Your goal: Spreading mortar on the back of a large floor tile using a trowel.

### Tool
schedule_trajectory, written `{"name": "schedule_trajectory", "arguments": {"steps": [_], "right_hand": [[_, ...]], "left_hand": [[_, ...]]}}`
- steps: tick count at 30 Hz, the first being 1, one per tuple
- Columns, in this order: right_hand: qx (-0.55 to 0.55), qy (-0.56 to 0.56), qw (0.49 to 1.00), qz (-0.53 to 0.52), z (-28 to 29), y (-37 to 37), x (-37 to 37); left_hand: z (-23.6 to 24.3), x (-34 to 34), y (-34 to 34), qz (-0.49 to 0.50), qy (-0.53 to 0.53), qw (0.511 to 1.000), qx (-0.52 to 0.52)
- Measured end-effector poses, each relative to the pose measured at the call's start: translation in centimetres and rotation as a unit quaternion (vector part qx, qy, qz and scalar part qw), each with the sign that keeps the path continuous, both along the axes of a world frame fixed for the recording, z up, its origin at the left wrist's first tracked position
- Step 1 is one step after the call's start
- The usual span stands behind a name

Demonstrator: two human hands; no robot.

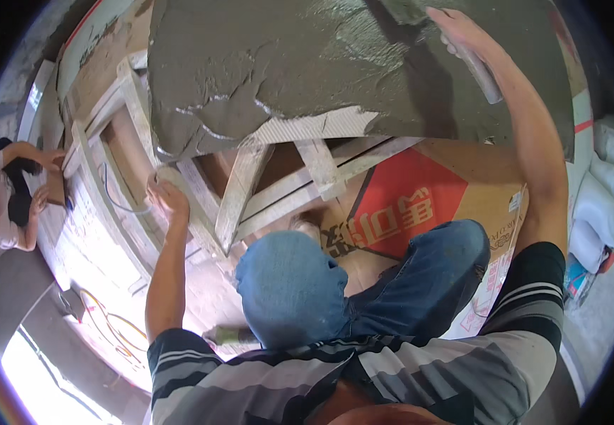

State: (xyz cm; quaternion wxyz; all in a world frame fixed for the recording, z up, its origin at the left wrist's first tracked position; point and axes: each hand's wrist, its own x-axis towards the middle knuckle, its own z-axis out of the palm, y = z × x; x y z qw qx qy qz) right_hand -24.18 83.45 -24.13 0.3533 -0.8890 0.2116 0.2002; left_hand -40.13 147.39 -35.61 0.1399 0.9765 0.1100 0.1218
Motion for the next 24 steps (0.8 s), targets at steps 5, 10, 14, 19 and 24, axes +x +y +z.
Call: {"name": "schedule_trajectory", "arguments": {"steps": [5, 10, 14, 19, 24], "right_hand": [[0.045, 0.058, 0.973, 0.221, 1.2, 10.1, -5.5], [-0.123, -0.107, 0.883, 0.441, 1.9, 10.4, -10.1], [-0.248, -0.134, 0.922, 0.265, 1.8, 10.3, -11.2], [0.089, 0.014, 0.991, 0.101, -0.4, 15.4, -15.6], [0.002, -0.092, 0.942, 0.324, -0.7, 20.7, -18.1]], "left_hand": [[0.2, 0.3, -0.6, 0.022, 0.015, 1.0, -0.004], [0.3, 0.2, -0.7, 0.033, 0.018, 0.999, 0.001], [-0.1, 0.0, -0.6, 0.032, -0.006, 0.999, 0.02], [-0.2, 0.0, -0.4, 0.04, 0.007, 0.999, 0.009], [-0.7, 0.2, -0.1, 0.028, -0.02, 0.999, 0.006]]}}
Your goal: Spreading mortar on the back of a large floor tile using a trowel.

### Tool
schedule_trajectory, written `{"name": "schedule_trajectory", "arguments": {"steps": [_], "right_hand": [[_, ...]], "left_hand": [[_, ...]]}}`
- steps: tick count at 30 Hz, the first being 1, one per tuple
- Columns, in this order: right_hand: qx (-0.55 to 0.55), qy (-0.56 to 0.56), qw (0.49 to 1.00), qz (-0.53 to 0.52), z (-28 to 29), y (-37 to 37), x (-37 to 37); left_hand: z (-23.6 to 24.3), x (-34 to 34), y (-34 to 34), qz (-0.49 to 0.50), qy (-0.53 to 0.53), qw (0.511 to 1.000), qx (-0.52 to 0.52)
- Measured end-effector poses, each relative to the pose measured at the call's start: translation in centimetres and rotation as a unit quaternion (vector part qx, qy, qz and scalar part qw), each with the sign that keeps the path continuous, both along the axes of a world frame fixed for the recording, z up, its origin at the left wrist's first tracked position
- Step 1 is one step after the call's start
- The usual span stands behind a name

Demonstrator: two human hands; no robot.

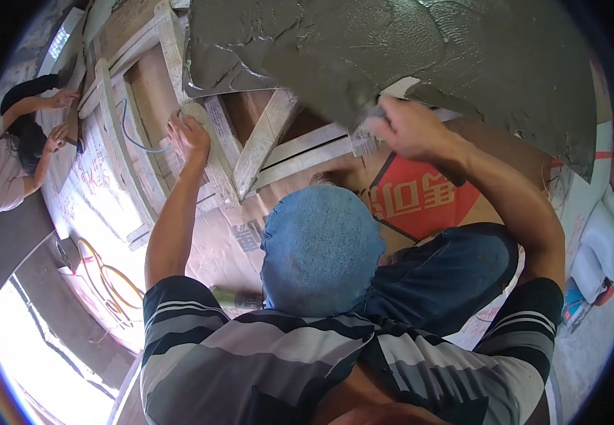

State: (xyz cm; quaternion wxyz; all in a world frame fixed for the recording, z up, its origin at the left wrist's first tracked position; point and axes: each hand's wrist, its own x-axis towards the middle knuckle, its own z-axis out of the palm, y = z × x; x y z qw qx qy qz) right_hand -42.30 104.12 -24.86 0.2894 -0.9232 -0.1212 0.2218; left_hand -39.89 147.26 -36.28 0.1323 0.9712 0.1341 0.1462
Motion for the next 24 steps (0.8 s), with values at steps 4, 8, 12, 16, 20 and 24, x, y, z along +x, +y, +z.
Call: {"name": "schedule_trajectory", "arguments": {"steps": [4, 8, 12, 16, 20, 24], "right_hand": [[0.017, 0.104, 0.989, 0.101, 1.7, -0.4, -1.0], [-0.013, -0.045, 0.999, -0.025, 1.8, -6.5, -0.6], [-0.077, -0.062, 0.995, -0.031, 0.8, -11.9, -3.0], [-0.106, 0.021, 0.992, 0.065, 2.9, -14.9, -8.1], [-0.124, 0.0, 0.989, 0.079, 5.1, -16.9, -8.2], [-0.114, -0.105, 0.987, 0.035, 3.6, -14.9, -2.1]], "left_hand": [[-0.8, 0.3, 0.5, 0.017, 0.007, 1.0, 0.004], [-1.3, 0.2, 1.0, -0.001, -0.005, 1.0, 0.002], [-0.8, 0.1, 0.7, -0.006, -0.021, 0.999, 0.029], [-0.4, 0.1, 0.3, -0.009, -0.016, 1.0, 0.008], [-1.2, 0.2, 0.7, 0.008, -0.007, 1.0, -0.006], [-1.4, 0.3, 1.2, 0.014, 0.016, 0.994, 0.11]]}}
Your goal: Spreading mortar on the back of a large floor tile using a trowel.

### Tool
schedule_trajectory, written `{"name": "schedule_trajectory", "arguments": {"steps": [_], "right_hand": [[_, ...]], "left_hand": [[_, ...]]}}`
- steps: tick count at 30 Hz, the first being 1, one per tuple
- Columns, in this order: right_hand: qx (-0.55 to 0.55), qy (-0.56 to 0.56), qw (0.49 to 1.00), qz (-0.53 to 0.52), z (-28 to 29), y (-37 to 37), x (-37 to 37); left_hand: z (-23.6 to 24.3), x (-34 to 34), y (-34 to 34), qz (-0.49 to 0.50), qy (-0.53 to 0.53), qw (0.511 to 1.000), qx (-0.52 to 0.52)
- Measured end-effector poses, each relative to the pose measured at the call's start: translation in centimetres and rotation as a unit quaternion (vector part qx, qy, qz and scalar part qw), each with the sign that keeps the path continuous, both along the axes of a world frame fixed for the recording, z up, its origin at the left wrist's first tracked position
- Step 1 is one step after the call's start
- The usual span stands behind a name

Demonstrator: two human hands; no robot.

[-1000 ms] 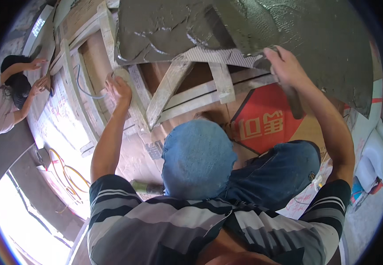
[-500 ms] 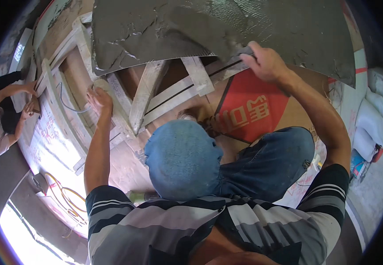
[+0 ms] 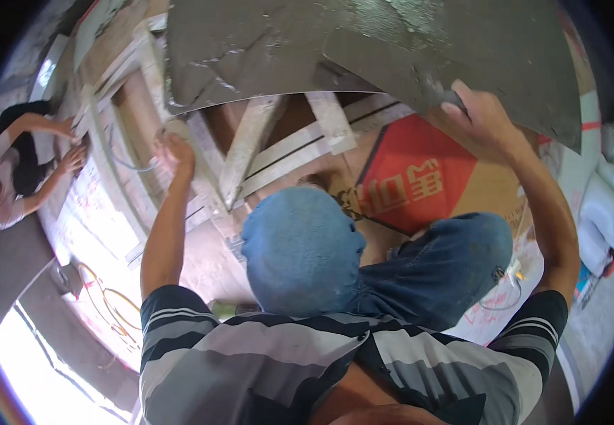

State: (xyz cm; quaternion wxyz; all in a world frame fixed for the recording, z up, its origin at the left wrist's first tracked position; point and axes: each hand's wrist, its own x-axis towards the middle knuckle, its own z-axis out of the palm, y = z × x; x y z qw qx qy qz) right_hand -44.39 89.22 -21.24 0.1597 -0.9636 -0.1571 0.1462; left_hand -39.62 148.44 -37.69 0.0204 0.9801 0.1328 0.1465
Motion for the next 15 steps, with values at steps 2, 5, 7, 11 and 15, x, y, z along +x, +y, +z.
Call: {"name": "schedule_trajectory", "arguments": {"steps": [2, 5, 7, 11, 15], "right_hand": [[0.01, -0.036, 0.999, 0.026, -1.1, 2.3, 4.4], [-0.044, -0.105, 0.992, 0.056, -1.5, 6.9, 9.0], [0.093, 0.175, 0.971, -0.136, -1.2, 10.5, 10.9], [0.138, 0.22, 0.966, 0.014, -2.2, 14.6, 10.8], [-0.033, -0.047, 0.992, 0.115, -3.0, 12.7, 13.7]], "left_hand": [[0.1, -0.2, -0.5, 0.028, -0.021, 0.999, -0.002], [1.2, -0.7, -1.1, 0.023, 0.028, 0.995, -0.096], [1.8, -0.6, -1.5, 0.027, 0.031, 0.994, -0.103], [2.1, -0.6, -1.5, 0.04, 0.05, 0.991, -0.12], [1.1, -0.4, -0.9, 0.043, 0.043, 0.99, -0.124]]}}
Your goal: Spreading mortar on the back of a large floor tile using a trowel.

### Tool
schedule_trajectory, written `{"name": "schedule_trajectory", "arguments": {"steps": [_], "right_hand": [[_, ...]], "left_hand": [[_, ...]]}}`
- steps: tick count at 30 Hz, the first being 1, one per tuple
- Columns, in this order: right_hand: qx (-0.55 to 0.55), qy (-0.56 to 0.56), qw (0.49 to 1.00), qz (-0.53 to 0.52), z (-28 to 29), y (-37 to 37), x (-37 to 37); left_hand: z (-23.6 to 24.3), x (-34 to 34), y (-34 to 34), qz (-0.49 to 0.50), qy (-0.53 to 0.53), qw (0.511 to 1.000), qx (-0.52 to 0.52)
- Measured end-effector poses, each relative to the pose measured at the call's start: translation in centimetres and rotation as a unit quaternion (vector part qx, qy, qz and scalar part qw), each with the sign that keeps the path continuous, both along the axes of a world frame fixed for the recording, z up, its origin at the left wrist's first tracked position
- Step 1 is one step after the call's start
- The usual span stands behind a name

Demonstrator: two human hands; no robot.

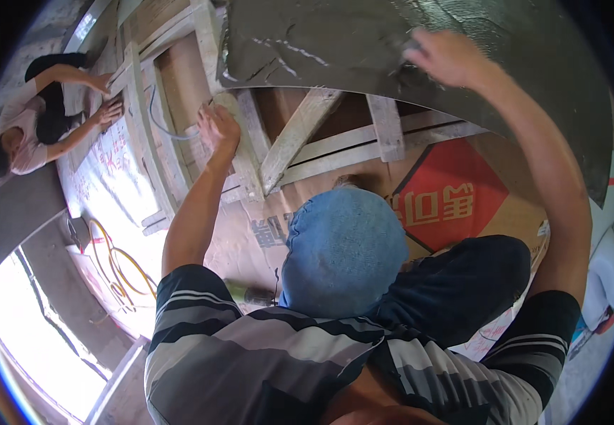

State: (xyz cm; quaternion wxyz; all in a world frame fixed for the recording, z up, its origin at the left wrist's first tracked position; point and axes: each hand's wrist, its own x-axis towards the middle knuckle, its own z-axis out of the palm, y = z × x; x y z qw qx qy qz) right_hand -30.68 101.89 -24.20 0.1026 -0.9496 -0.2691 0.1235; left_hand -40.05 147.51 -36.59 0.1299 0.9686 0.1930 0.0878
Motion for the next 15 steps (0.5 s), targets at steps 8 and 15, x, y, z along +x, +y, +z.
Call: {"name": "schedule_trajectory", "arguments": {"steps": [8, 15], "right_hand": [[0.179, 0.255, 0.922, -0.23, -0.5, 8.3, -0.4], [0.06, 0.065, 0.996, 0.016, -0.4, 12.4, -4.7]], "left_hand": [[0.1, -0.1, -0.3, 0.023, -0.001, 0.999, -0.036], [1.1, -0.6, -0.4, 0.028, 0.06, 0.995, -0.079]]}}
